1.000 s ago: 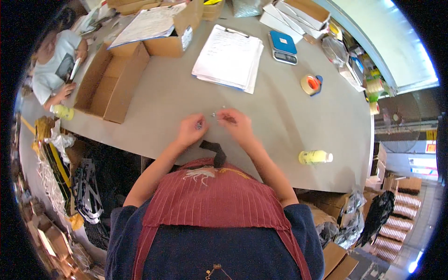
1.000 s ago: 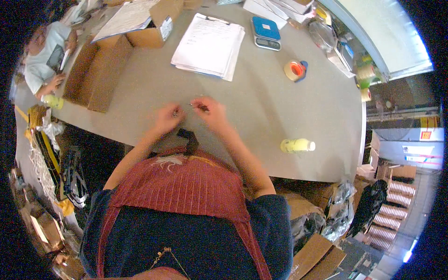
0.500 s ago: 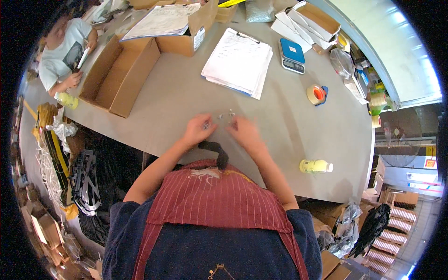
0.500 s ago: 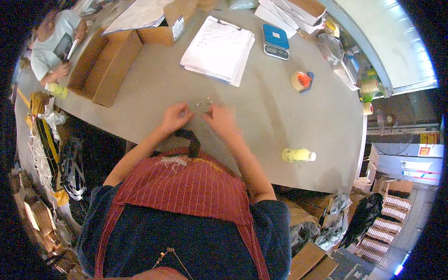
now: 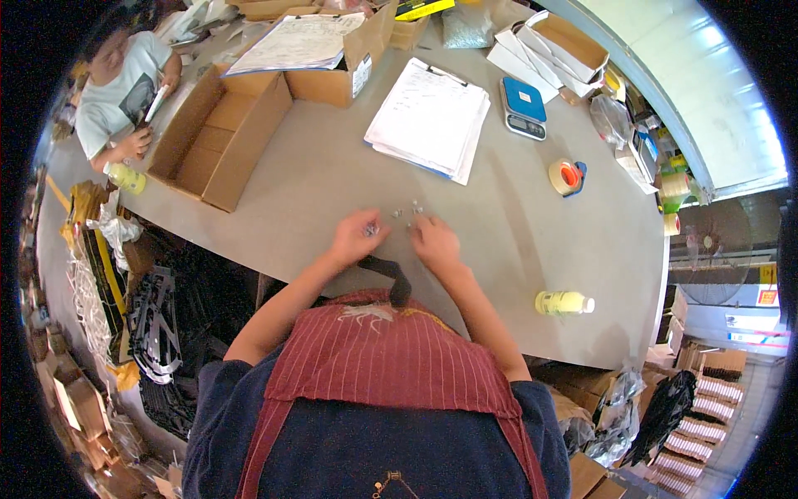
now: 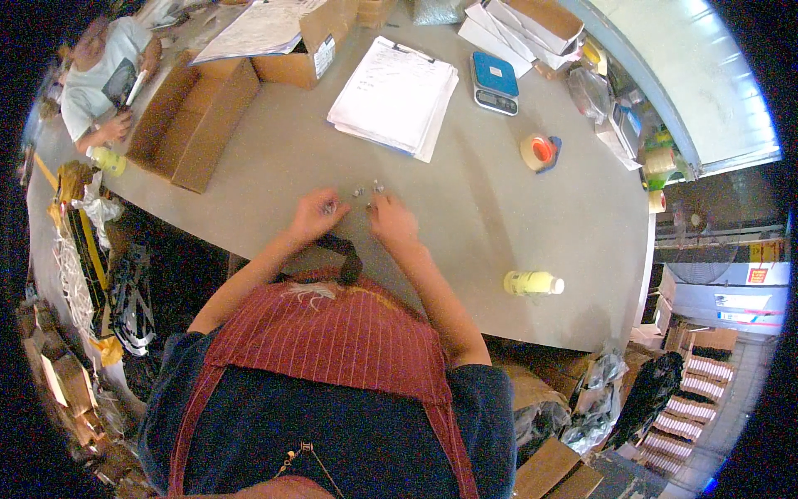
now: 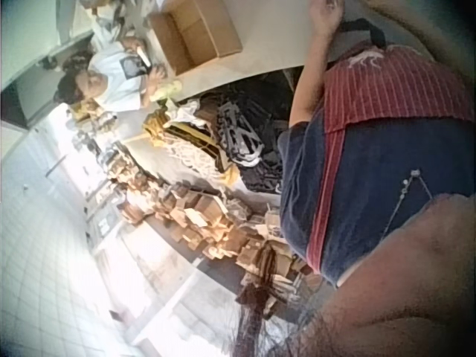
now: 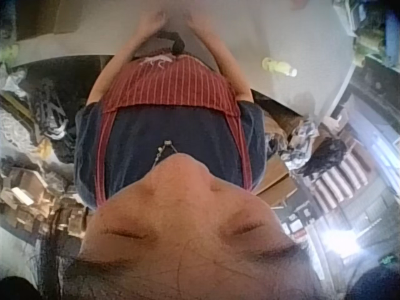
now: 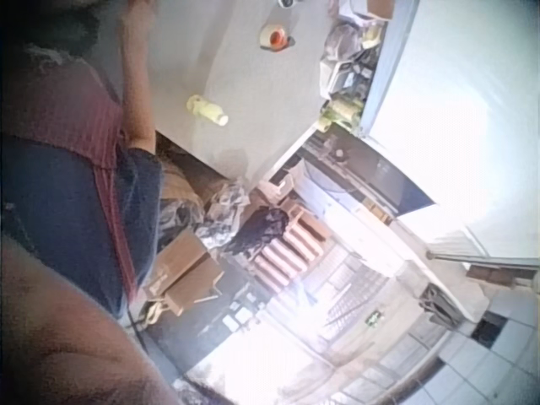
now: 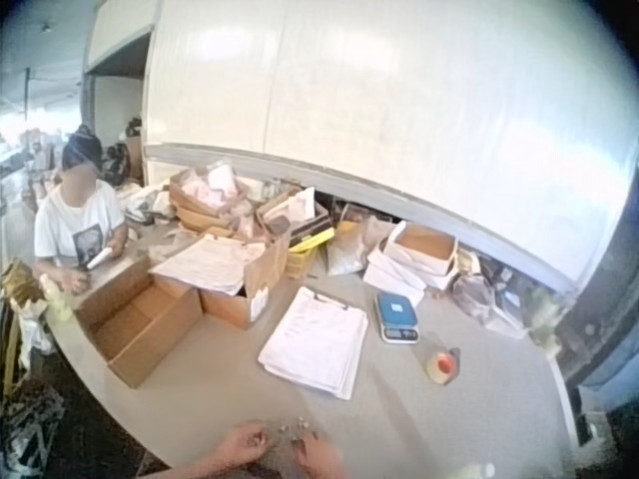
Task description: The person walks through a warehouse to a workbench, looks at a clipboard, and handles small parts and boxes.
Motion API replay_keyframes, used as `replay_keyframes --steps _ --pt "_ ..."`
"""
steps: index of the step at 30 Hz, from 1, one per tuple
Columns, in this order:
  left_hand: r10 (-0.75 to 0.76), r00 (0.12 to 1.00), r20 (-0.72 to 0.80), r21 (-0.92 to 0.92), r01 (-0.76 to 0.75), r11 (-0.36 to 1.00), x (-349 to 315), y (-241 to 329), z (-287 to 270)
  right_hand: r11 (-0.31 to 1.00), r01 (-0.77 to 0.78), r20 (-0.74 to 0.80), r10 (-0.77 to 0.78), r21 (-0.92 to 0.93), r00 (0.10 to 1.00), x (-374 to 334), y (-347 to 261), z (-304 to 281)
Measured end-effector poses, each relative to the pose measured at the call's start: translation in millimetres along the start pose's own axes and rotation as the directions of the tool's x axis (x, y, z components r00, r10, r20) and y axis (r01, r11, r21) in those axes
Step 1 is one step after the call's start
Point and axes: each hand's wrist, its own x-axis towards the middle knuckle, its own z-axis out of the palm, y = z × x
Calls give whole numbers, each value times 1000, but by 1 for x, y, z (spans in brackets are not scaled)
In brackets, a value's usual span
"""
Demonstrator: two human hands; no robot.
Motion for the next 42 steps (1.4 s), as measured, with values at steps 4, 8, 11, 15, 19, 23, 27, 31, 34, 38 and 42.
replay_keyframes --steps 4,8,11,15,19,23,27,31,34,38,42 --pt "-46 999 7 -69 47 997 1 3 1 999 14 3 -14 -40 1000 -6 0 -9" --pt "-22 1000 -5 -82 21 996 1 5 -1 994 0 29 4 -105 1000 -4 -5 -16" --pt "-20 1000 -10 -68 19 998 1 5 -1 989 40 -15 -43 -144 999 0 -9 -19" --pt "-37 999 -9 -24 37 999 2 5 1 943 257 -100 -282 -213 954 7 0 -9" --pt "-15 999 -29 -27 14 1000 0 2 2 855 444 -118 -487 -270 866 8 -5 -5" --pt "-9 1000 1 -33 9 999 0 5 0 831 470 -160 -528 -298 834 11 -8 -1" --pt "5 1000 -5 -68 -5 998 1 5 -1 827 488 -181 -545 -281 819 15 -9 -1" --pt "-20 998 -60 -132 12 991 1 1 1 856 463 -203 -508 -232 837 16 -6 4" --pt "-150 986 -70 -231 131 964 -1 2 1 891 415 -164 -444 -183 881 15 -11 3" --pt "-151 984 -91 -185 132 974 2 6 -1 838 443 -321 -534 -318 782 23 -15 24" --pt "-139 986 -88 -159 124 980 2 4 -3 837 422 -353 -534 -348 769 26 -14 33"
